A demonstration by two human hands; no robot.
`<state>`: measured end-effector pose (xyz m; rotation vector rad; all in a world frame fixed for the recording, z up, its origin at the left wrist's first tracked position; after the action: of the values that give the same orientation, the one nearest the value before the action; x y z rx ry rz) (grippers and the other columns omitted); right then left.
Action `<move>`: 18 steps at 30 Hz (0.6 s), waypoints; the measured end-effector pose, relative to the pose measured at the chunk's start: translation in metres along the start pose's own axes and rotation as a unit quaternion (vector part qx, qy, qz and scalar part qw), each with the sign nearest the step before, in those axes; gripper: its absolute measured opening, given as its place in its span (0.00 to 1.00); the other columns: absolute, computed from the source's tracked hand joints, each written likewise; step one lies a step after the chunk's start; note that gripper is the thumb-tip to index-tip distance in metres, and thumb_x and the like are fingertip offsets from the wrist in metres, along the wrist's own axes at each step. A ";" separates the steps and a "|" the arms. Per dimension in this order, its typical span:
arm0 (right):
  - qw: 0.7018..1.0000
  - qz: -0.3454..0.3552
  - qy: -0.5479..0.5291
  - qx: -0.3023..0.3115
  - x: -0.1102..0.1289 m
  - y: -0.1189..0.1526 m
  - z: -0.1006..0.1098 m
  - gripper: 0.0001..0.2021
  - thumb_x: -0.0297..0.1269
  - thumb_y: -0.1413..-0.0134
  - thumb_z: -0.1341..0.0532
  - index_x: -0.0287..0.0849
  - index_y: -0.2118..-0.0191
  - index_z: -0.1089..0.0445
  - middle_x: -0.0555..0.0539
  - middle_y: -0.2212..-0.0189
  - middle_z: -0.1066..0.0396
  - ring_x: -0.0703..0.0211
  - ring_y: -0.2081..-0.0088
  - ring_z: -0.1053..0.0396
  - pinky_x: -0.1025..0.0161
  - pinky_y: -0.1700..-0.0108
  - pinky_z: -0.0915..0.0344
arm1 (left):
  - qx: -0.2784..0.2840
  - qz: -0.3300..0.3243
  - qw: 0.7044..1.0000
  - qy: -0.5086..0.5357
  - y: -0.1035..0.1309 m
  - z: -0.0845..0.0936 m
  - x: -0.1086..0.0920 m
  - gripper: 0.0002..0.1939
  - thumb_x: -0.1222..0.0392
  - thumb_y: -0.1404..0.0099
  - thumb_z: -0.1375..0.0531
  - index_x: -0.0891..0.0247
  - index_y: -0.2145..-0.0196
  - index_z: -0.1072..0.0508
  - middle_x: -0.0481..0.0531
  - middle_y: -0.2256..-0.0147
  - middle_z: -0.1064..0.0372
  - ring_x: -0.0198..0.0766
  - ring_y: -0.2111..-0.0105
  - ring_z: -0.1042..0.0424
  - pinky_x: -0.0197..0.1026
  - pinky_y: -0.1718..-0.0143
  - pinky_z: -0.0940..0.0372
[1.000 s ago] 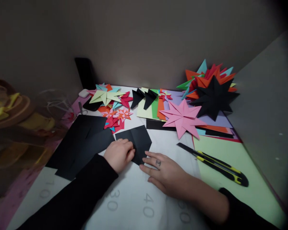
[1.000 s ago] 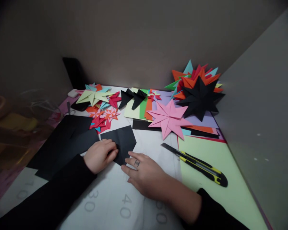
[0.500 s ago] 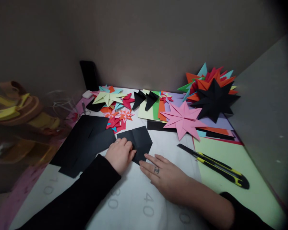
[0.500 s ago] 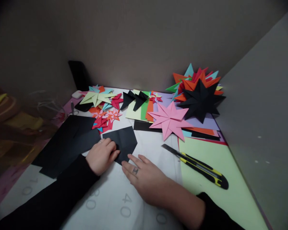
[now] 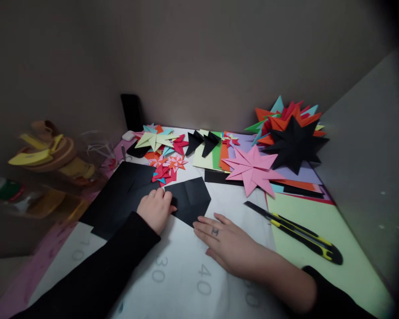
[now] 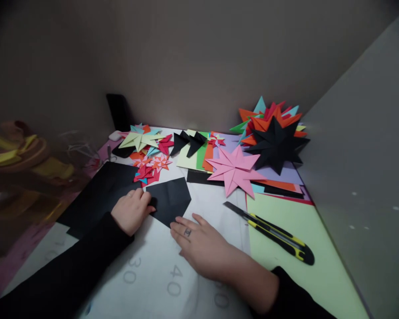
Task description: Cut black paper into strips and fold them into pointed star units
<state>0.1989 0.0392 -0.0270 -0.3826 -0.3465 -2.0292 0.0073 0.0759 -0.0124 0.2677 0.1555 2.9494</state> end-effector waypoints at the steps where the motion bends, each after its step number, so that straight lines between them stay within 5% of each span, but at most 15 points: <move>1: 1.000 -0.001 -0.002 -0.001 0.001 0.000 0.001 0.22 0.35 0.42 0.47 0.41 0.42 0.43 0.44 0.42 0.41 0.54 0.40 0.49 0.48 0.40 0.53 | -0.002 -0.001 1.000 0.000 0.000 0.005 0.000 0.10 0.55 0.38 0.44 0.65 0.63 0.33 0.58 0.65 0.36 0.49 0.63 0.34 0.44 0.69 0.39; 6: 1.000 -0.004 -0.006 -0.004 0.002 0.001 0.004 0.23 0.34 0.44 0.46 0.43 0.42 0.43 0.44 0.42 0.41 0.54 0.40 0.49 0.47 0.41 0.52 | -0.016 -0.069 0.995 0.070 0.021 0.025 -0.029 0.08 0.64 0.36 0.48 0.62 0.61 0.31 0.56 0.61 0.33 0.44 0.62 0.32 0.43 0.64 0.36; 8: 1.000 -0.008 -0.003 -0.007 0.002 0.001 0.003 0.22 0.35 0.44 0.46 0.42 0.43 0.42 0.42 0.43 0.40 0.53 0.40 0.48 0.46 0.41 0.52 | 0.020 -0.144 0.982 0.121 0.038 0.020 -0.053 0.15 0.64 0.35 0.49 0.58 0.51 0.34 0.54 0.53 0.33 0.41 0.59 0.31 0.41 0.63 0.35; 11: 1.000 -0.005 -0.001 -0.007 0.002 0.002 0.003 0.22 0.36 0.44 0.46 0.42 0.43 0.41 0.42 0.42 0.41 0.52 0.40 0.48 0.45 0.41 0.52 | 0.103 -0.121 0.984 0.079 0.058 -0.001 -0.072 0.30 0.57 0.37 0.45 0.61 0.39 0.46 0.61 0.42 0.44 0.45 0.66 0.27 0.43 0.72 0.33; 18: 1.000 -0.004 -0.012 0.004 0.004 0.002 0.006 0.22 0.33 0.43 0.47 0.43 0.42 0.42 0.44 0.42 0.42 0.52 0.39 0.49 0.45 0.41 0.52 | 0.086 -0.022 0.995 0.049 0.062 -0.008 -0.044 0.31 0.48 0.39 0.45 0.61 0.40 0.43 0.59 0.41 0.46 0.46 0.70 0.25 0.45 0.72 0.32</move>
<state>0.2000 0.0373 -0.0192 -0.4002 -0.3721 -2.0324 0.0382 0.0063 -0.0204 0.1408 0.4230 2.9087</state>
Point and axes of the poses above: each hand's wrist, its own y-axis away from the middle knuckle, its own z-axis out of the back of the hand, x = y × z, the point moved 4 cm from there along -y, towards the middle knuckle
